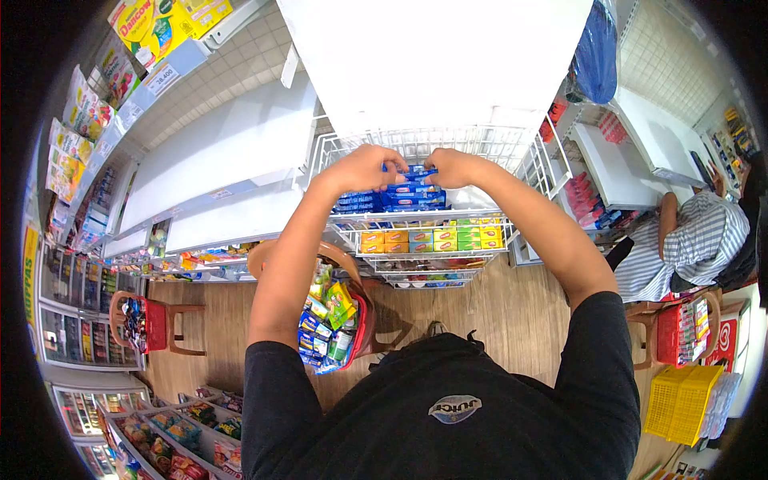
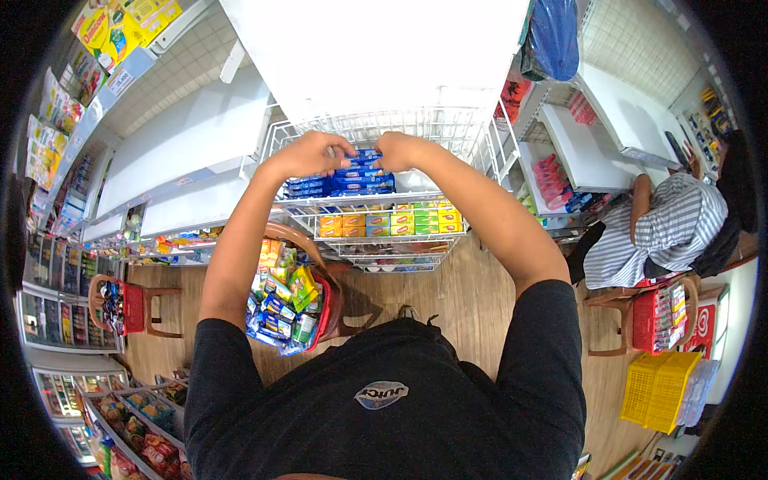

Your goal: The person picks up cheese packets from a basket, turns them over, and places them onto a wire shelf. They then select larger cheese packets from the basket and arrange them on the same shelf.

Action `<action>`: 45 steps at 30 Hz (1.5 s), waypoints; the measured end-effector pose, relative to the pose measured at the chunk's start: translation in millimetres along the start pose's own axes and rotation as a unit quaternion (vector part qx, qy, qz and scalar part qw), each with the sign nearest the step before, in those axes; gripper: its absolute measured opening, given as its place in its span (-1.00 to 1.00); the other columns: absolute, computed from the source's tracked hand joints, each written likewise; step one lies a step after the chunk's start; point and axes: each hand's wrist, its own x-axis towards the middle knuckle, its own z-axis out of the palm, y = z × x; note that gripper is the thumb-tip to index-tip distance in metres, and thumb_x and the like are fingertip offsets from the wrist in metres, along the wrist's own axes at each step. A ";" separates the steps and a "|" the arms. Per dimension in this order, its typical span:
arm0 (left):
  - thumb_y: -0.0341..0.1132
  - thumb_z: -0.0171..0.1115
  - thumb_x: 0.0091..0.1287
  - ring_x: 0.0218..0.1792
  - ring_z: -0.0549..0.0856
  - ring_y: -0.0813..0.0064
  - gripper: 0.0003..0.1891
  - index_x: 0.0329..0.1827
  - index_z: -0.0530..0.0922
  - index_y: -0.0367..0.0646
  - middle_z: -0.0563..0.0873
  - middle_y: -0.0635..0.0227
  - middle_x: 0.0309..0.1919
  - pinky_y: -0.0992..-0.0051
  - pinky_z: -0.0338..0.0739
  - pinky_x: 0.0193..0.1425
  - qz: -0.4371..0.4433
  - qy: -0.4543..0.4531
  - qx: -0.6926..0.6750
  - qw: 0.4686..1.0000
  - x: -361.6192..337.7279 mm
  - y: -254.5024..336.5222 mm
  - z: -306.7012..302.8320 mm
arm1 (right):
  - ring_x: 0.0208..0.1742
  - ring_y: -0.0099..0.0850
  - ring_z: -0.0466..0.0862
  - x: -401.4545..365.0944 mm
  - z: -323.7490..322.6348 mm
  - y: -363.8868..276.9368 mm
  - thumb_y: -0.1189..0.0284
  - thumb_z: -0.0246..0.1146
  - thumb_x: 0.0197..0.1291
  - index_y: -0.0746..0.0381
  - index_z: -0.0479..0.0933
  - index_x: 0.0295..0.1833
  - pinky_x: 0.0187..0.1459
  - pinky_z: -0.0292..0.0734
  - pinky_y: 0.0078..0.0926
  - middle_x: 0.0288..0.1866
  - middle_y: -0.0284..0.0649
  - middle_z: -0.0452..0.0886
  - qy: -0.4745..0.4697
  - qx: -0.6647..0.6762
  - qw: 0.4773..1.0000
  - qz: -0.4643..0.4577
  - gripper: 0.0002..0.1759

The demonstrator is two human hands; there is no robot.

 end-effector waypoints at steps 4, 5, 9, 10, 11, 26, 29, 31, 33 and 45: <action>-0.38 0.30 0.32 -0.20 0.76 0.20 -0.75 0.02 0.67 -0.24 0.76 0.06 -0.23 0.32 0.65 -0.05 0.134 0.130 0.195 0.963 17.5 -20.4 2.7 | 0.07 0.00 0.68 3.3 5.2 2.5 0.24 0.30 0.26 0.38 0.61 0.11 0.17 0.53 -0.20 -0.02 0.12 0.69 0.017 0.016 1.000 0.015 -0.54; -0.36 0.27 0.32 -0.11 0.73 0.10 -0.75 0.02 0.67 -0.25 0.74 0.00 -0.18 0.27 0.62 0.04 0.085 0.116 0.220 0.965 21.2 -23.4 5.2 | 0.04 -0.03 0.69 5.5 5.4 2.9 0.22 0.27 0.28 0.40 0.62 0.09 0.11 0.58 -0.21 -0.06 0.12 0.70 -0.002 0.025 0.998 0.055 -0.54; -0.37 0.14 0.34 0.02 0.69 -0.03 -0.72 0.05 0.66 -0.24 0.72 -0.10 -0.06 0.16 0.56 0.16 -0.029 0.061 0.277 0.959 25.4 -9.4 10.2 | -0.10 -0.15 0.72 -9.3 -12.7 -21.9 0.15 0.19 0.35 0.44 0.57 0.10 -0.18 0.67 -0.25 -0.22 0.06 0.71 -0.072 0.039 0.985 0.155 -0.48; -0.37 0.14 0.34 0.02 0.69 -0.03 -0.72 0.05 0.66 -0.24 0.72 -0.10 -0.06 0.16 0.56 0.16 -0.029 0.061 0.277 0.958 27.5 -7.5 11.5 | -0.10 -0.15 0.72 -7.4 -11.2 -19.7 0.15 0.19 0.35 0.44 0.57 0.10 -0.18 0.67 -0.25 -0.22 0.06 0.71 -0.072 0.039 0.985 0.154 -0.48; -0.40 0.10 0.33 0.04 0.69 -0.03 -0.70 0.06 0.65 -0.25 0.71 -0.12 -0.06 0.16 0.55 0.17 -0.047 0.023 0.325 0.944 29.7 -4.8 11.9 | -0.13 -0.20 0.72 -4.8 -9.2 -16.6 0.12 0.19 0.36 0.44 0.53 0.14 -0.28 0.66 -0.26 -0.21 0.05 0.70 -0.074 0.068 0.984 0.148 -0.45; -0.44 0.00 0.31 0.17 0.59 -0.02 -0.64 0.11 0.63 -0.24 0.65 -0.05 0.02 0.20 0.45 0.30 -0.029 0.022 0.289 0.957 32.8 -23.5 20.3 | 0.11 -0.23 0.58 1.5 -1.1 5.8 0.08 0.28 0.30 0.42 0.39 0.31 0.01 0.59 -0.17 0.16 -0.03 0.58 -0.060 0.371 0.913 0.159 -0.31; -0.34 0.07 0.35 0.15 0.60 0.02 -0.66 0.14 0.62 -0.20 0.64 -0.03 0.02 0.21 0.46 0.28 -0.001 0.029 0.261 0.965 27.8 -18.9 15.5 | 0.07 -0.19 0.60 -4.6 -1.2 3.0 0.09 0.31 0.27 0.40 0.45 0.21 -0.07 0.62 -0.17 0.08 0.00 0.59 -0.065 0.423 0.893 0.144 -0.37; -0.28 0.12 0.38 0.13 0.61 0.03 -0.65 0.16 0.61 -0.19 0.64 -0.02 0.01 0.21 0.47 0.26 0.014 0.022 0.239 0.971 22.7 -14.1 13.5 | 0.06 -0.13 0.63 -6.8 -1.0 2.5 0.10 0.34 0.25 0.41 0.50 0.13 -0.16 0.66 -0.18 0.05 0.06 0.60 -0.051 0.443 0.885 0.130 -0.40; -0.17 0.22 0.38 0.11 0.62 0.04 -0.62 0.17 0.59 -0.18 0.66 0.00 -0.03 0.23 0.48 0.25 0.032 0.036 0.203 0.978 17.7 -12.8 16.4 | 0.00 -0.20 0.66 -8.8 -1.2 2.3 0.11 0.34 0.26 0.33 0.44 0.23 -0.22 0.68 -0.24 -0.01 0.01 0.62 -0.036 0.301 0.948 0.097 -0.39; -0.11 0.32 0.34 0.12 0.65 -0.03 -0.51 0.25 0.49 -0.14 0.69 -0.03 0.04 0.19 0.50 0.23 0.093 0.018 0.178 0.979 19.7 -18.7 21.3 | 0.04 -0.15 0.69 -22.7 -8.5 -1.6 0.45 0.49 0.02 0.17 0.52 0.18 -0.05 0.63 -0.24 -0.06 -0.05 0.71 0.060 0.070 0.992 -0.086 -0.45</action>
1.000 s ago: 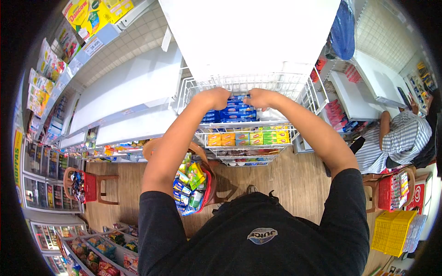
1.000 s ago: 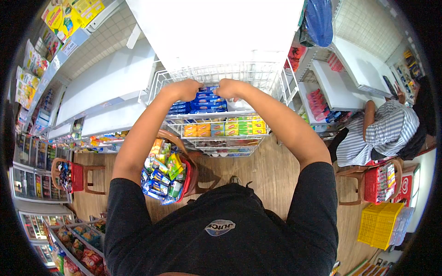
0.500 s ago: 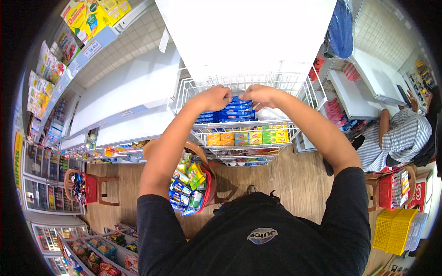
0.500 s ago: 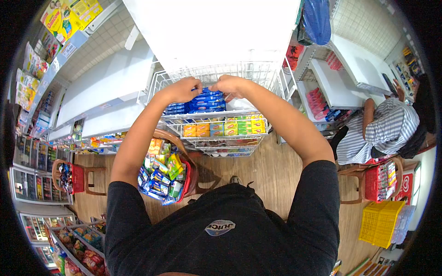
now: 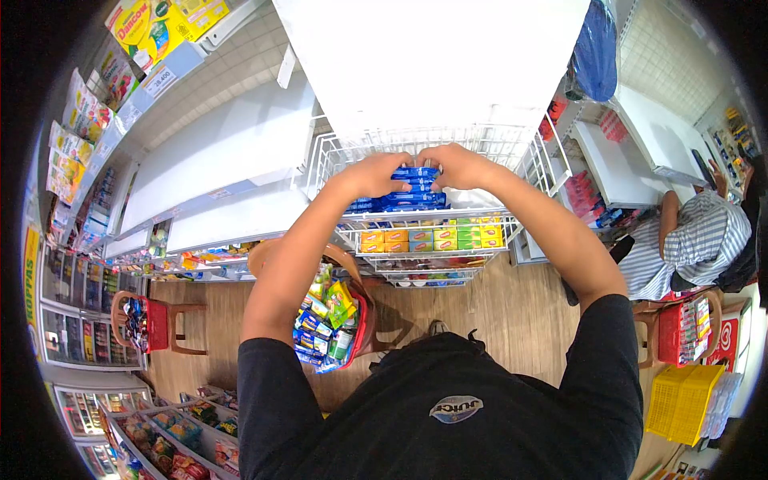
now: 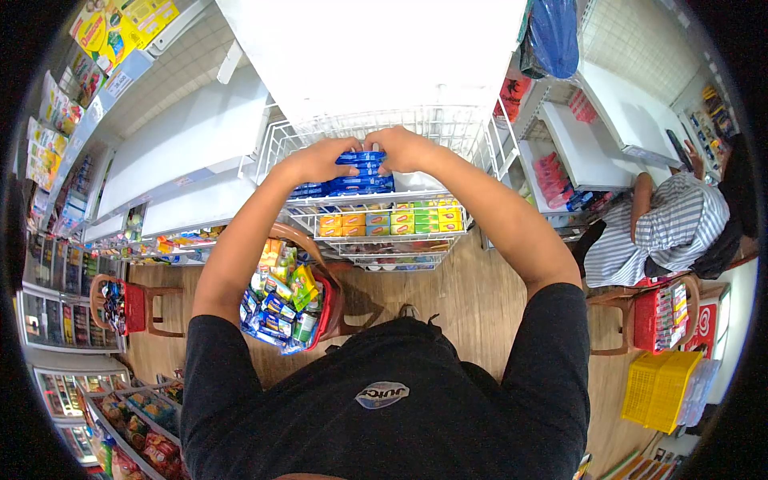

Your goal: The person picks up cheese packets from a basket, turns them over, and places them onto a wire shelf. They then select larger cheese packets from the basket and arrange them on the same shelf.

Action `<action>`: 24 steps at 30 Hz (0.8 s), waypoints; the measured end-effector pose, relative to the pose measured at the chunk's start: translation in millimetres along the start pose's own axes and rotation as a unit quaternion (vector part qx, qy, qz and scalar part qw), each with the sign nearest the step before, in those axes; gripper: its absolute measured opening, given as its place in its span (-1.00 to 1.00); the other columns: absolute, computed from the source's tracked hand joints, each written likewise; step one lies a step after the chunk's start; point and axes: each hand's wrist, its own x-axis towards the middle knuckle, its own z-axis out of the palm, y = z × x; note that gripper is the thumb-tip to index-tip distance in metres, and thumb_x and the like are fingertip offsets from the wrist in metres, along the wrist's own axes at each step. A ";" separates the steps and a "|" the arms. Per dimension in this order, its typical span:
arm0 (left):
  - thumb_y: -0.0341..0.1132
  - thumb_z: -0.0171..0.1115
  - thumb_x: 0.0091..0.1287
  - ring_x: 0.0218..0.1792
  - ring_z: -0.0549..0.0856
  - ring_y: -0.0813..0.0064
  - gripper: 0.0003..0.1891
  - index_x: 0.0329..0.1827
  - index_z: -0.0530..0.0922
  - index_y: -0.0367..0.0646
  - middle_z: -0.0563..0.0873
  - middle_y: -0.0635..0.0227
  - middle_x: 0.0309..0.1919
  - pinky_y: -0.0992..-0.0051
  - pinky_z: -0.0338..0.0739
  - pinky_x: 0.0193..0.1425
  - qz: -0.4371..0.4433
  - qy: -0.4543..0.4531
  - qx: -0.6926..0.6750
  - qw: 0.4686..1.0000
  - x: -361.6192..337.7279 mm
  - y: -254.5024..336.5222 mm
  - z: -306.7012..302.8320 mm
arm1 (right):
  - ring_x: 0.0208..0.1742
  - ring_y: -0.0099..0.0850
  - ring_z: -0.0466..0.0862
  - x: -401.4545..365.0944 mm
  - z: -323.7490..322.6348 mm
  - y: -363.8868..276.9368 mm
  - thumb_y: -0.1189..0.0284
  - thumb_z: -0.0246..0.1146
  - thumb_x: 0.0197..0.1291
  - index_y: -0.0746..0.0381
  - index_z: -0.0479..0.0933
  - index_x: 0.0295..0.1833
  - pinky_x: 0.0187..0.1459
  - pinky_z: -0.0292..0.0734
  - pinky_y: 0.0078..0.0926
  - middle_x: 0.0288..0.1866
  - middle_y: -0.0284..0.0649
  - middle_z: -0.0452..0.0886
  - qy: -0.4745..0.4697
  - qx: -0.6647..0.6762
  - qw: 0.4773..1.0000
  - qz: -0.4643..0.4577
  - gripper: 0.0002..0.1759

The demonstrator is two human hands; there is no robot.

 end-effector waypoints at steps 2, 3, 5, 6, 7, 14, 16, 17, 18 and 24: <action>-0.12 0.33 0.33 0.11 0.65 -0.03 -0.51 0.25 0.49 -0.14 0.70 -0.03 0.03 0.18 0.51 0.22 -0.022 -0.009 0.012 1.000 0.3 1.6 1.4 | 0.06 -0.12 0.68 -1.0 0.9 -0.3 0.45 0.49 0.01 0.17 0.52 0.18 0.03 0.59 -0.23 -0.03 -0.05 0.71 -0.010 0.022 1.000 0.011 -0.44; -0.12 0.34 0.33 0.09 0.66 -0.03 -0.51 0.24 0.49 -0.14 0.70 -0.03 0.03 0.18 0.52 0.21 -0.045 -0.017 0.025 0.999 -0.5 4.8 0.3 | 0.09 -0.09 0.68 -1.3 2.0 1.0 0.45 0.49 0.01 0.18 0.52 0.19 0.10 0.56 -0.21 -0.01 -0.04 0.71 -0.020 0.043 0.999 0.022 -0.43; -0.13 0.34 0.32 0.09 0.66 -0.02 -0.51 0.24 0.49 -0.14 0.70 -0.03 0.03 0.19 0.52 0.21 -0.057 -0.041 0.017 0.997 -3.1 9.5 -5.1 | 0.09 -0.09 0.68 -0.9 0.8 4.4 0.44 0.49 0.01 0.18 0.52 0.18 0.10 0.56 -0.21 0.00 -0.04 0.71 -0.036 0.041 0.998 0.017 -0.44; -0.13 0.35 0.32 0.09 0.66 -0.02 -0.51 0.24 0.48 -0.14 0.70 -0.03 0.02 0.19 0.52 0.21 -0.069 -0.063 0.009 0.996 -3.2 9.7 -6.1 | 0.10 -0.09 0.67 -0.9 1.3 9.0 0.43 0.49 0.01 0.18 0.53 0.17 0.09 0.56 -0.21 0.01 -0.04 0.70 -0.051 0.038 0.998 0.012 -0.45; -0.13 0.35 0.32 0.09 0.66 -0.02 -0.51 0.24 0.48 -0.14 0.70 -0.03 0.02 0.19 0.52 0.21 -0.069 -0.064 0.009 0.996 -3.3 9.7 -5.8 | 0.10 -0.09 0.67 -2.6 3.6 13.2 0.43 0.49 0.01 0.18 0.53 0.17 0.09 0.56 -0.21 0.01 -0.04 0.70 -0.051 0.038 0.998 0.012 -0.45; -0.09 0.37 0.30 0.13 0.66 0.00 -0.45 0.26 0.47 -0.17 0.69 -0.05 0.07 0.21 0.51 0.22 -0.046 -0.042 -0.021 0.998 -5.2 1.8 -2.7 | -0.13 -0.37 0.62 -23.4 -22.9 -21.9 0.38 0.41 0.16 0.24 0.59 0.10 -0.03 0.55 -0.40 -0.11 -0.20 0.70 0.010 0.088 0.994 -0.072 -0.61; -0.09 0.37 0.29 0.14 0.65 -0.01 -0.44 0.27 0.47 -0.17 0.68 -0.05 0.09 0.21 0.51 0.23 -0.044 -0.045 -0.017 0.998 -4.2 -1.4 0.1 | -0.18 -0.42 0.59 -25.8 -18.2 -24.1 0.36 0.40 0.18 0.25 0.63 0.04 -0.06 0.54 -0.44 -0.17 -0.25 0.70 -0.066 0.141 0.985 -0.070 -0.67; -0.10 0.38 0.28 0.14 0.66 0.00 -0.43 0.29 0.46 -0.17 0.68 -0.06 0.08 0.21 0.51 0.23 -0.038 -0.045 -0.019 0.998 -3.0 -2.8 0.8 | -0.22 -0.44 0.61 -24.3 -13.3 -23.5 0.33 0.43 0.15 0.24 0.67 -0.04 -0.13 0.53 -0.44 -0.25 -0.25 0.70 -0.093 0.155 0.980 -0.077 -0.70; -0.11 0.39 0.27 0.13 0.66 0.00 -0.41 0.30 0.46 -0.17 0.68 -0.06 0.08 0.21 0.51 0.24 -0.032 -0.044 -0.021 0.998 -2.7 -0.9 -0.4 | -0.27 -0.46 0.62 -23.6 -11.6 -27.4 0.30 0.45 0.12 0.22 0.70 -0.12 -0.20 0.52 -0.45 -0.33 -0.25 0.70 -0.119 0.170 0.975 -0.085 -0.73; -0.08 0.41 0.24 0.20 0.61 0.00 -0.31 0.40 0.39 -0.12 0.63 -0.03 0.17 0.21 0.47 0.30 0.036 -0.042 -0.023 0.998 -6.3 3.3 -3.8 | -0.28 -0.40 0.68 -20.3 -9.2 -28.4 0.49 0.31 0.06 0.26 0.70 -0.08 -0.20 0.58 -0.39 -0.30 -0.16 0.74 -0.134 0.114 0.982 -0.064 -0.73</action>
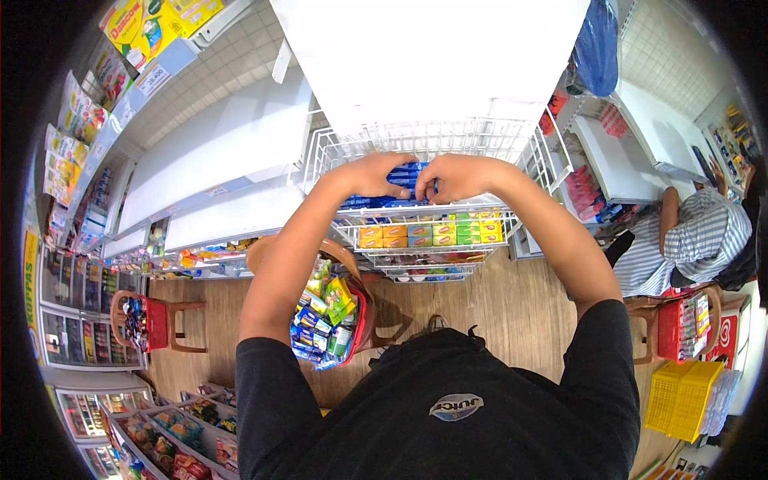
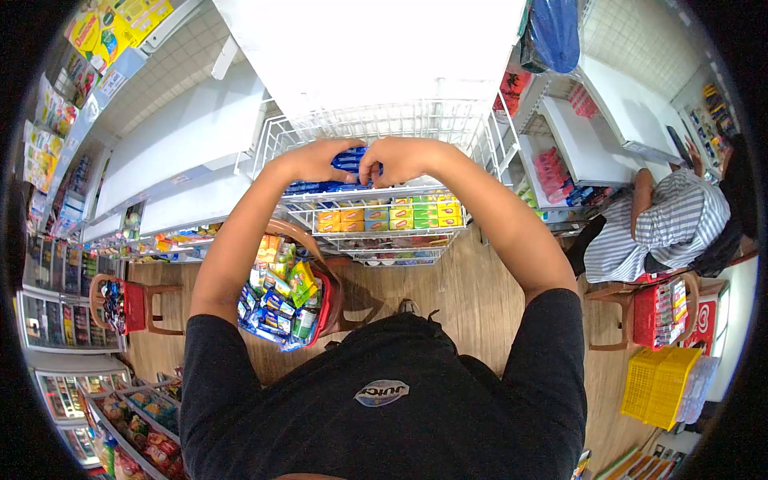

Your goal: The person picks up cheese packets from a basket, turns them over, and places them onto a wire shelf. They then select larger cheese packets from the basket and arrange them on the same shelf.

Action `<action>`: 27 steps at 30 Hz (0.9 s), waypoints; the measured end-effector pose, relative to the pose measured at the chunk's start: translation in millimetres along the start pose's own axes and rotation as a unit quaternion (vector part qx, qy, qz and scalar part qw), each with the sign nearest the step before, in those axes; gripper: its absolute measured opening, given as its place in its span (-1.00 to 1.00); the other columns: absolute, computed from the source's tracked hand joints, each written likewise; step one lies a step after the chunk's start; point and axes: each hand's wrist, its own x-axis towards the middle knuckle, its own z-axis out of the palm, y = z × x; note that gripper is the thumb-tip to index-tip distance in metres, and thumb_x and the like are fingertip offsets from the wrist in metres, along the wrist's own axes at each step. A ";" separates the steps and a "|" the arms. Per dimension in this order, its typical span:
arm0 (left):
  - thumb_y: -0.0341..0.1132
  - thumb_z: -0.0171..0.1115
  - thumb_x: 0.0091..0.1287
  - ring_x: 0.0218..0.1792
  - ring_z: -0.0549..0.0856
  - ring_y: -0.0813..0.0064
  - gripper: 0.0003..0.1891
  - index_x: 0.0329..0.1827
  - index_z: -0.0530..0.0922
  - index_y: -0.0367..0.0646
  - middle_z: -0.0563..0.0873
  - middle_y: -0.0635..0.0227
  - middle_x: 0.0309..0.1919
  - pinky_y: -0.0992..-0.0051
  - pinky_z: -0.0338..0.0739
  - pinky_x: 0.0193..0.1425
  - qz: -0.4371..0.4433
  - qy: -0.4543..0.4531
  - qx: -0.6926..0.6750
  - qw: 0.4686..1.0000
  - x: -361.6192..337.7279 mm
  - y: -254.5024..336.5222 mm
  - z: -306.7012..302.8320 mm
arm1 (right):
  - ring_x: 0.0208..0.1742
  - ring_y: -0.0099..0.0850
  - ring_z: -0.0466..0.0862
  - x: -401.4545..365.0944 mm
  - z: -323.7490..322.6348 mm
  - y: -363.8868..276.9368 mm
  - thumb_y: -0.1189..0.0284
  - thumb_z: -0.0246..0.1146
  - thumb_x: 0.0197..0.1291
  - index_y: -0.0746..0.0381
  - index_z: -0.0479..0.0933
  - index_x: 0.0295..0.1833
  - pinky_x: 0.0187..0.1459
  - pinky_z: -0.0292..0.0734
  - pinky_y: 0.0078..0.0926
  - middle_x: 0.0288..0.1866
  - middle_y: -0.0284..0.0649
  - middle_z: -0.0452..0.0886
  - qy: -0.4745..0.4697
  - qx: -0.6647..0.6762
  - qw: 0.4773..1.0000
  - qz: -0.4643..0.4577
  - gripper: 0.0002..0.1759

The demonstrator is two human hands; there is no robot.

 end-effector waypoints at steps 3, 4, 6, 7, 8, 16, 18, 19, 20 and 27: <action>-0.06 0.42 0.23 0.26 0.56 0.01 -0.33 0.37 0.43 -0.08 0.61 0.02 0.19 0.21 0.43 0.34 0.023 0.023 -0.024 0.999 -0.7 -0.8 2.4 | -0.27 -0.35 0.71 1.0 2.1 0.3 0.51 0.29 0.04 0.27 0.70 -0.08 -0.18 0.60 -0.38 -0.27 -0.12 0.75 0.005 0.004 1.000 0.004 -0.72; -0.06 0.42 0.23 0.26 0.56 0.01 -0.33 0.37 0.43 -0.08 0.61 0.02 0.19 0.21 0.43 0.34 0.023 0.024 -0.025 0.999 -1.4 -1.9 2.0 | -0.26 -0.33 0.73 0.6 2.9 -1.6 0.50 0.30 0.04 0.27 0.71 -0.09 -0.17 0.61 -0.38 -0.25 -0.10 0.76 0.015 -0.002 1.000 0.000 -0.72; -0.03 0.41 0.24 0.30 0.51 -0.01 -0.41 0.30 0.52 -0.04 0.59 0.01 0.19 0.21 0.40 0.37 0.065 -0.006 -0.053 0.996 -3.3 -2.5 -0.5 | -0.25 -0.31 0.74 -0.8 3.0 -6.5 0.50 0.31 0.05 0.28 0.71 -0.09 -0.16 0.61 -0.38 -0.25 -0.08 0.76 0.030 -0.022 0.999 0.003 -0.73; -0.03 0.41 0.24 0.30 0.51 -0.01 -0.41 0.30 0.52 -0.04 0.59 0.01 0.19 0.21 0.40 0.37 0.065 -0.006 -0.054 0.996 -4.4 -1.3 -1.4 | -0.24 -0.30 0.74 -1.1 3.0 -8.2 0.50 0.32 0.07 0.29 0.71 -0.10 -0.15 0.62 -0.39 -0.25 -0.07 0.76 0.046 -0.042 0.998 0.006 -0.75; -0.03 0.40 0.26 0.32 0.50 0.02 -0.46 0.24 0.56 -0.07 0.54 0.02 0.27 0.22 0.38 0.38 0.035 -0.026 -0.051 0.998 -6.0 -0.4 -2.8 | -0.24 -0.30 0.74 -1.3 3.0 -7.4 0.50 0.32 0.07 0.29 0.71 -0.10 -0.15 0.62 -0.39 -0.25 -0.07 0.76 0.045 -0.041 0.998 0.005 -0.75; 0.05 0.38 0.24 0.29 0.51 0.04 -0.54 0.03 0.67 -0.11 0.46 0.00 0.35 0.25 0.38 0.36 0.016 -0.028 -0.047 0.998 -18.8 2.1 -4.7 | -0.29 -0.46 0.68 -2.8 -1.1 -3.0 0.50 0.38 0.16 0.34 0.69 -0.08 -0.16 0.60 -0.47 -0.30 -0.14 0.74 0.132 0.013 0.991 -0.003 -0.78; 0.00 0.38 0.24 0.27 0.52 0.04 -0.56 0.00 0.67 -0.15 0.49 -0.01 0.31 0.26 0.39 0.33 0.008 -0.055 -0.093 0.994 -18.5 7.3 -9.7 | -0.27 -0.46 0.68 -4.2 1.1 -0.8 0.50 0.40 0.14 0.34 0.67 -0.08 -0.15 0.60 -0.46 -0.30 -0.15 0.74 0.130 0.027 0.991 -0.003 -0.76; 0.00 0.38 0.24 0.27 0.52 0.04 -0.56 0.00 0.67 -0.15 0.49 -0.01 0.31 0.26 0.39 0.33 0.008 -0.055 -0.093 0.994 -17.9 7.5 -9.6 | -0.26 -0.46 0.67 -5.4 2.4 -0.5 0.50 0.42 0.11 0.35 0.65 -0.07 -0.13 0.60 -0.45 -0.29 -0.15 0.73 0.128 0.042 0.991 -0.002 -0.74; 0.00 0.38 0.24 0.24 0.54 0.05 -0.57 -0.02 0.67 -0.16 0.51 0.00 0.29 0.27 0.40 0.32 0.016 -0.054 -0.088 0.995 -17.5 8.3 -9.4 | -0.26 -0.46 0.67 -6.6 3.6 0.6 0.50 0.42 0.11 0.35 0.65 -0.07 -0.13 0.60 -0.45 -0.29 -0.15 0.73 0.129 0.042 0.991 -0.002 -0.74; 0.02 0.36 0.29 -0.09 0.63 0.33 -0.56 -0.04 0.61 -0.18 0.71 0.19 -0.10 0.34 0.49 0.05 -0.057 -0.074 -0.115 0.989 -23.6 21.9 -16.8 | -0.26 -0.43 0.66 -14.3 6.8 -7.3 0.51 0.45 0.05 0.32 0.56 -0.10 -0.17 0.58 -0.40 -0.33 -0.15 0.68 0.137 0.015 0.990 -0.011 -0.70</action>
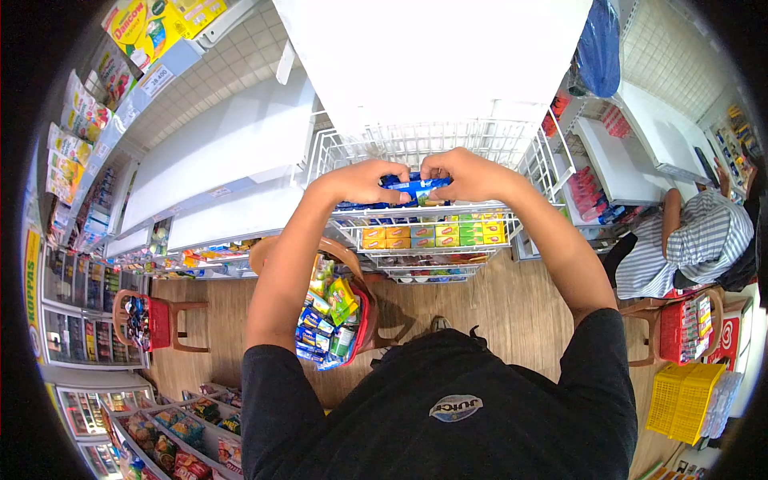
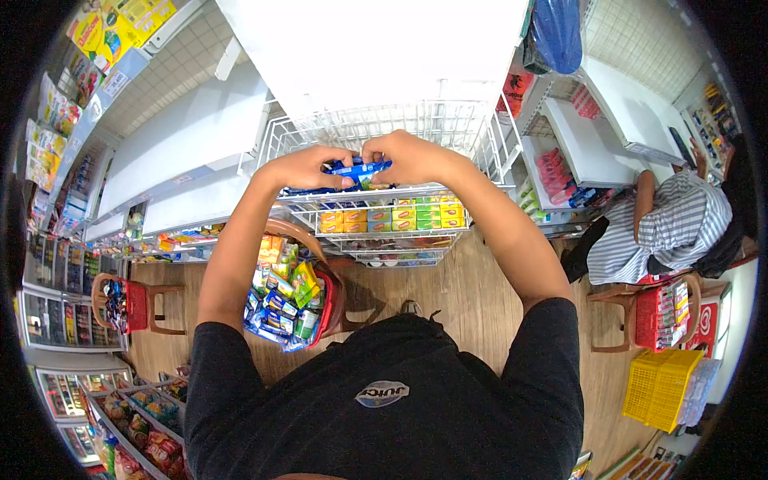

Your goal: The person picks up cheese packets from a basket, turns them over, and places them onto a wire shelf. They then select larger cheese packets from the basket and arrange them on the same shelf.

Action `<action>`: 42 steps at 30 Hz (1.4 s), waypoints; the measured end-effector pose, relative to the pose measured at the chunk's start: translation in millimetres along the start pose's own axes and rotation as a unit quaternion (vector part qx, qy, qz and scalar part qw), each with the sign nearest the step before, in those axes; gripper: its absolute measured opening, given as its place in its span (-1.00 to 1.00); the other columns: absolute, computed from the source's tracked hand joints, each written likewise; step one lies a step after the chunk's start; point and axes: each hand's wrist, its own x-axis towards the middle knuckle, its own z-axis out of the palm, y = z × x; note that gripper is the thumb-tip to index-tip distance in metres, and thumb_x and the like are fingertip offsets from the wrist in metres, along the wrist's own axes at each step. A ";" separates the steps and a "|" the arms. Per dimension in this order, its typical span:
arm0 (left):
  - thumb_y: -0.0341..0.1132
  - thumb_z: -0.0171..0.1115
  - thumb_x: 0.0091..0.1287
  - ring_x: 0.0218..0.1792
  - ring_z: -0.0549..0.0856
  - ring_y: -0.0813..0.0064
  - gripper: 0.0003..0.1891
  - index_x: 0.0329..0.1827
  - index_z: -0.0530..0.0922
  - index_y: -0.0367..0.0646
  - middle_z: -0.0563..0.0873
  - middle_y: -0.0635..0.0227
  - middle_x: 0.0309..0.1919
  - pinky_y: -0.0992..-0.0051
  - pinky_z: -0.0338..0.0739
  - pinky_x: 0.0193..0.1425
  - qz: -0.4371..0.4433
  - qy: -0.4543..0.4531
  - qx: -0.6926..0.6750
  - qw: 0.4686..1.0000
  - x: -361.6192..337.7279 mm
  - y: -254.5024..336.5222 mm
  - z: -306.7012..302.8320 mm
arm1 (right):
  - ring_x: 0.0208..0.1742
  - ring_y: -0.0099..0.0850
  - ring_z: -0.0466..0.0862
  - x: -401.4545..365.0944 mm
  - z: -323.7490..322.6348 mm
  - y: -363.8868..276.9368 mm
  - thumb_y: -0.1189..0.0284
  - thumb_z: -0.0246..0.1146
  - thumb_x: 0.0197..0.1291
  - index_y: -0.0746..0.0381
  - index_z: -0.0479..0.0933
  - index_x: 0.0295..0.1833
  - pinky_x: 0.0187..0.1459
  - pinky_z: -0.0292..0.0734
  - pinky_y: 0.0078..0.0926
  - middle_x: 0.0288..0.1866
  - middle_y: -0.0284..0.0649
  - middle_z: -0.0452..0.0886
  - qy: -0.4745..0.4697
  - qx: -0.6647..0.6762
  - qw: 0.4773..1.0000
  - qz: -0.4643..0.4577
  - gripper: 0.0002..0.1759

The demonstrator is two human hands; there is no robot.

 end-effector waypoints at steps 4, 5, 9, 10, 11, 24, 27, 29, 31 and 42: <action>0.06 0.35 0.30 -0.18 0.60 0.42 -0.55 -0.03 0.59 -0.17 0.71 0.24 -0.24 0.34 0.49 -0.04 0.045 0.045 -0.035 0.997 -2.1 -4.6 4.8 | -0.28 -0.42 0.65 -3.6 -0.7 0.5 0.51 0.45 0.07 0.30 0.49 -0.16 -0.21 0.56 -0.38 -0.34 -0.15 0.66 0.029 0.048 0.998 0.025 -0.72; 0.08 0.33 0.31 -0.17 0.61 0.40 -0.54 -0.02 0.59 -0.16 0.71 0.23 -0.23 0.34 0.50 -0.04 0.035 0.047 -0.028 0.998 -2.0 -4.1 5.8 | -0.28 -0.42 0.65 -4.4 0.7 2.4 0.51 0.45 0.07 0.30 0.49 -0.16 -0.21 0.56 -0.38 -0.34 -0.15 0.66 0.028 0.048 0.998 0.025 -0.72; 0.12 0.27 0.36 -0.18 0.65 0.35 -0.51 0.05 0.60 -0.13 0.73 0.21 -0.22 0.35 0.51 -0.03 0.010 0.044 0.016 0.999 -3.0 -3.5 9.2 | -0.28 -0.37 0.63 -7.0 1.9 0.5 0.51 0.43 0.06 0.31 0.48 -0.20 -0.20 0.55 -0.37 -0.33 -0.15 0.63 0.028 -0.007 0.999 -0.023 -0.73; 0.12 0.27 0.36 -0.18 0.65 0.35 -0.51 0.05 0.60 -0.13 0.73 0.21 -0.22 0.35 0.51 -0.03 0.009 0.044 0.017 0.999 -3.9 -3.6 9.7 | -0.28 -0.35 0.63 -7.4 0.8 -2.8 0.52 0.42 0.06 0.31 0.47 -0.21 -0.20 0.54 -0.36 -0.34 -0.15 0.62 0.026 -0.009 0.999 -0.028 -0.74; 0.07 0.27 0.38 -0.18 0.64 0.37 -0.56 0.02 0.59 -0.14 0.72 0.23 -0.22 0.36 0.51 -0.03 0.023 0.058 0.020 0.998 -5.2 -4.1 10.6 | -0.28 -0.35 0.63 -7.9 0.8 -5.4 0.52 0.42 0.06 0.31 0.47 -0.21 -0.20 0.54 -0.36 -0.34 -0.15 0.62 0.027 -0.009 0.999 -0.028 -0.74; 0.17 0.15 0.43 -0.07 0.66 0.32 -0.46 0.01 0.63 -0.21 0.72 0.16 -0.12 0.36 0.53 0.07 0.023 0.113 -0.048 0.992 -5.3 -10.9 13.6 | -0.30 -0.30 0.59 -8.4 3.7 -5.1 0.54 0.40 0.07 0.32 0.43 -0.24 -0.24 0.50 -0.34 -0.32 -0.11 0.58 0.077 -0.032 0.994 -0.077 -0.74; 0.19 0.11 0.45 -0.06 0.66 0.34 -0.45 0.00 0.64 -0.20 0.73 0.18 -0.10 0.38 0.53 0.07 -0.006 0.110 -0.060 0.992 -7.6 -4.1 12.1 | -0.28 -0.32 0.59 -7.6 4.6 -4.8 0.53 0.41 0.07 0.30 0.43 -0.20 -0.23 0.51 -0.35 -0.31 -0.12 0.58 0.061 -0.011 0.996 -0.061 -0.72; 0.18 0.11 0.45 -0.05 0.66 0.34 -0.45 0.00 0.64 -0.21 0.73 0.17 -0.10 0.38 0.53 0.08 -0.014 0.098 -0.054 0.994 -8.2 -3.9 11.6 | -0.27 -0.33 0.59 -6.5 5.6 -1.9 0.52 0.42 0.07 0.29 0.44 -0.17 -0.23 0.51 -0.34 -0.29 -0.14 0.59 0.058 0.000 0.996 -0.067 -0.71; 0.17 0.11 0.45 -0.04 0.66 0.35 -0.46 0.00 0.64 -0.21 0.73 0.17 -0.09 0.39 0.53 0.09 -0.023 0.086 -0.048 0.995 -7.5 -6.2 11.5 | -0.22 -0.36 0.60 -5.4 5.8 1.2 0.51 0.44 0.06 0.25 0.45 -0.09 -0.19 0.52 -0.36 -0.24 -0.19 0.60 0.024 0.019 0.998 -0.048 -0.66; 0.08 0.21 0.42 0.01 0.64 0.32 -0.55 -0.08 0.64 -0.20 0.69 0.19 -0.04 0.38 0.49 0.15 0.067 0.104 -0.034 0.992 -8.8 -14.0 16.8 | -0.10 -0.42 0.61 -5.0 4.4 6.5 0.37 0.45 0.14 0.25 0.58 0.10 -0.01 0.54 -0.41 -0.10 -0.22 0.68 -0.015 0.052 0.998 -0.021 -0.58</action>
